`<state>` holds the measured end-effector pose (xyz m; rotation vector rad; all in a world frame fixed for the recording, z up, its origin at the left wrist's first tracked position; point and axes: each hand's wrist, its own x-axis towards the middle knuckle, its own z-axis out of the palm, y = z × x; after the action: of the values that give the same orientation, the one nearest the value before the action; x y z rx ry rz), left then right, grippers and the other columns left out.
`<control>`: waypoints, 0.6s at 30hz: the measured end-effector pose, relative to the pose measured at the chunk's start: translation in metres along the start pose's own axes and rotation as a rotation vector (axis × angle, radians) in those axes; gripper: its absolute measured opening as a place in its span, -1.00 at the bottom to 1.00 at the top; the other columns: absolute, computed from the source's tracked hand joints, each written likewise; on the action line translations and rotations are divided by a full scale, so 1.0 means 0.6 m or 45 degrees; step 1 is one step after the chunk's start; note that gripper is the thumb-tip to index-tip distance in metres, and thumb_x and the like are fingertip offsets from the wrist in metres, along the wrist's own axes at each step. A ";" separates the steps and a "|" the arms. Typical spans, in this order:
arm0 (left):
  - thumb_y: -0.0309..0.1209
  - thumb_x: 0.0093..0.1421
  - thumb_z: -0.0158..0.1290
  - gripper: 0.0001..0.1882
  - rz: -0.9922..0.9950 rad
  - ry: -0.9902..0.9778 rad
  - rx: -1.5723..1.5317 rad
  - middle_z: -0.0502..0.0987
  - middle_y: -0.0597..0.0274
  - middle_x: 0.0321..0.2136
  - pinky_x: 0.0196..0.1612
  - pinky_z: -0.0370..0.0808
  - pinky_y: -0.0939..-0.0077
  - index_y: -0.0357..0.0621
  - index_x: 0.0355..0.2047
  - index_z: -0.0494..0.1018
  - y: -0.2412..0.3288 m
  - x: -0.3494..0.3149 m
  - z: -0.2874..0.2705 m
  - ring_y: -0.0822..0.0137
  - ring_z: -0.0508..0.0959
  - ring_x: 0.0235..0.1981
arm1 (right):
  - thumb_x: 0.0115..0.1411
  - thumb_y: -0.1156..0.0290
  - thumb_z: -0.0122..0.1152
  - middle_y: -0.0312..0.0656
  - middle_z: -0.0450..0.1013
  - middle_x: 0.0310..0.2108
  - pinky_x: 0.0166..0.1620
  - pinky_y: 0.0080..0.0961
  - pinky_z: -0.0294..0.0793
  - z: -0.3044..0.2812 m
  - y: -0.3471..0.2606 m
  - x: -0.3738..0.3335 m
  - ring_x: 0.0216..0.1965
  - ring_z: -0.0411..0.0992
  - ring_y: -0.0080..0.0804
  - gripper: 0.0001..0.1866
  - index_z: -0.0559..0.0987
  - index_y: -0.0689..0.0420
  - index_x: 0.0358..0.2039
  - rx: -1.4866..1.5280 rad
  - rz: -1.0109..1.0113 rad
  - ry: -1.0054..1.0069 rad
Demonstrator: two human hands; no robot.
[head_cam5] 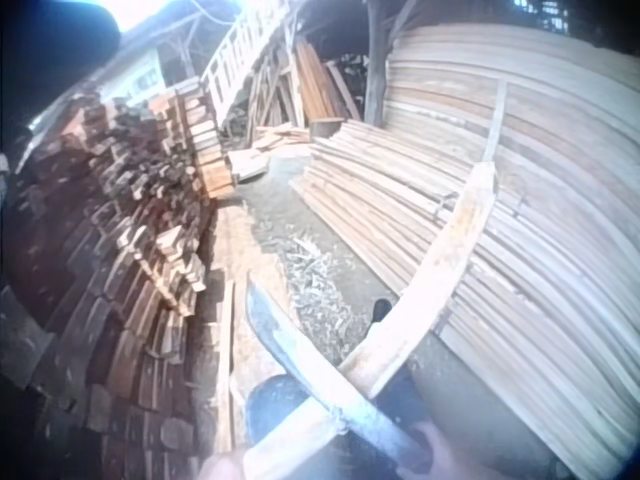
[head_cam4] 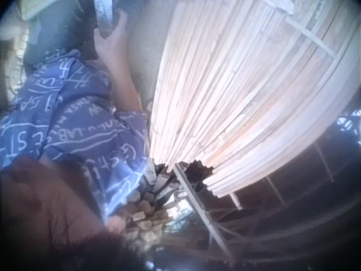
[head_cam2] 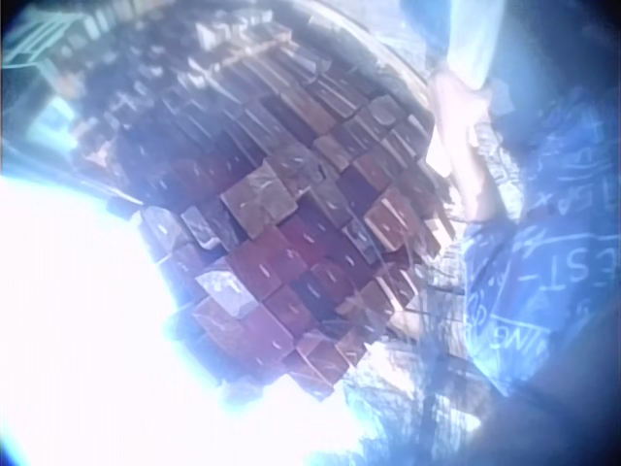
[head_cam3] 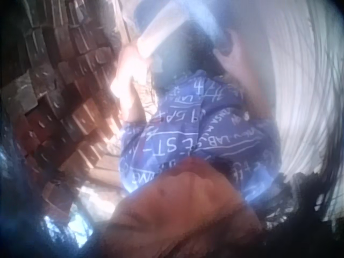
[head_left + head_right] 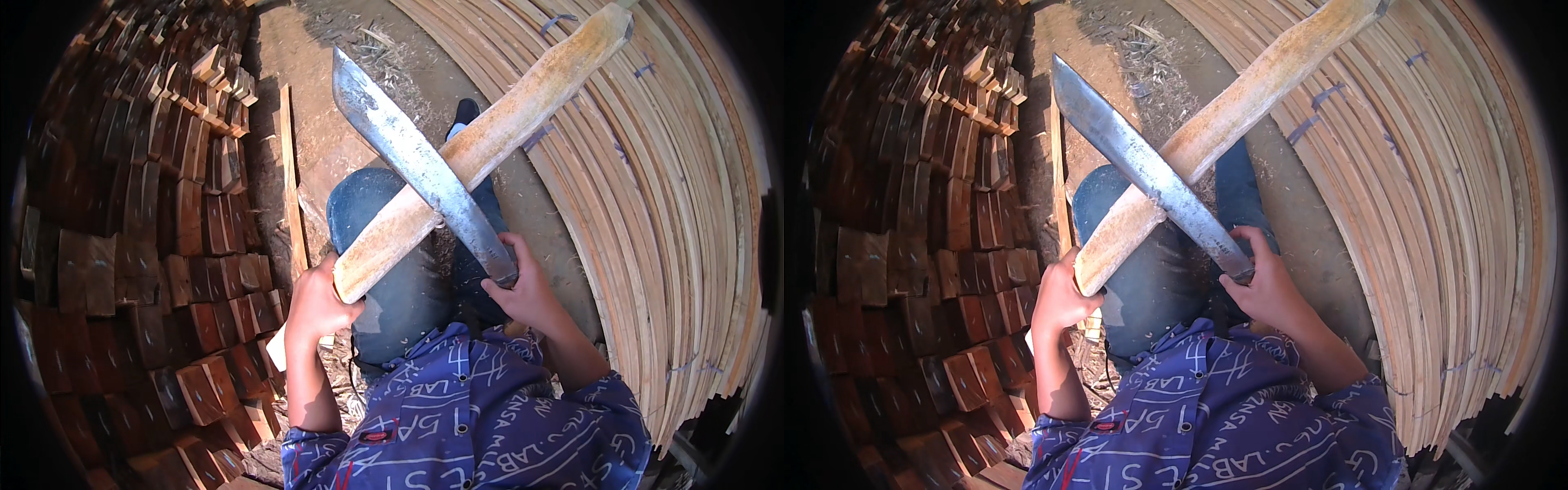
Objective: The person sits on the ground and uses a machete to shave and shape a long piece of light-colored wood. They hold the wood with the left hand and repeatedly strike it with the machete in the right hand to remove thin shavings.
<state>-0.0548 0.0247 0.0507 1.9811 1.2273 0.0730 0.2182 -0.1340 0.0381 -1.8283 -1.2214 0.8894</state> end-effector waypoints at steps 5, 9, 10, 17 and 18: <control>-0.55 -0.27 0.15 -0.48 -0.022 0.029 -0.130 0.56 -0.15 -0.47 -0.23 0.51 0.39 -0.38 -0.17 0.44 -0.005 -0.005 0.015 0.16 0.62 -0.42 | 0.07 0.60 0.30 -0.16 0.48 -0.31 -0.23 -0.39 0.51 -0.018 -0.040 0.012 -0.39 0.50 -0.32 -0.39 0.25 0.19 0.11 0.442 0.466 -0.037; -0.52 -0.26 0.16 -0.50 -0.011 0.075 -0.155 0.56 -0.18 -0.46 -0.22 0.52 0.34 -0.37 -0.20 0.44 -0.011 -0.008 0.026 0.07 0.62 -0.37 | 0.08 0.59 0.29 -0.07 0.51 -0.24 -0.18 -0.35 0.52 -0.019 -0.042 0.031 -0.30 0.55 -0.24 -0.41 0.25 0.18 0.10 0.366 0.446 0.202; -0.50 -0.26 0.19 -0.51 -0.020 0.071 -0.132 0.57 -0.21 -0.44 -0.21 0.53 0.29 -0.36 -0.22 0.45 -0.010 -0.005 0.023 -0.04 0.62 -0.32 | 0.09 0.59 0.28 -0.04 0.52 -0.23 -0.17 -0.33 0.52 -0.011 -0.021 0.026 -0.27 0.56 -0.21 -0.42 0.25 0.18 0.10 0.215 0.263 0.204; -0.49 -0.26 0.19 -0.52 -0.056 -0.005 -0.121 0.57 -0.25 -0.43 -0.20 0.54 0.25 -0.36 -0.23 0.45 0.000 0.000 0.002 -0.13 0.63 -0.29 | 0.08 0.57 0.30 -0.03 0.51 -0.19 -0.10 -0.36 0.52 -0.005 -0.021 0.007 -0.13 0.55 -0.21 -0.38 0.25 0.17 0.14 0.146 0.156 -0.114; -0.49 -0.26 0.19 -0.52 -0.012 0.007 -0.130 0.57 -0.25 -0.43 -0.20 0.53 0.26 -0.36 -0.22 0.45 -0.003 0.001 0.004 -0.12 0.63 -0.29 | 0.08 0.57 0.31 -0.07 0.51 -0.21 -0.10 -0.38 0.52 -0.009 -0.028 0.007 -0.13 0.54 -0.22 -0.37 0.25 0.17 0.14 0.216 0.203 -0.125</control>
<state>-0.0545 0.0241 0.0476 1.8881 1.2128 0.1332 0.2169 -0.1265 0.0548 -1.7803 -1.0349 1.1478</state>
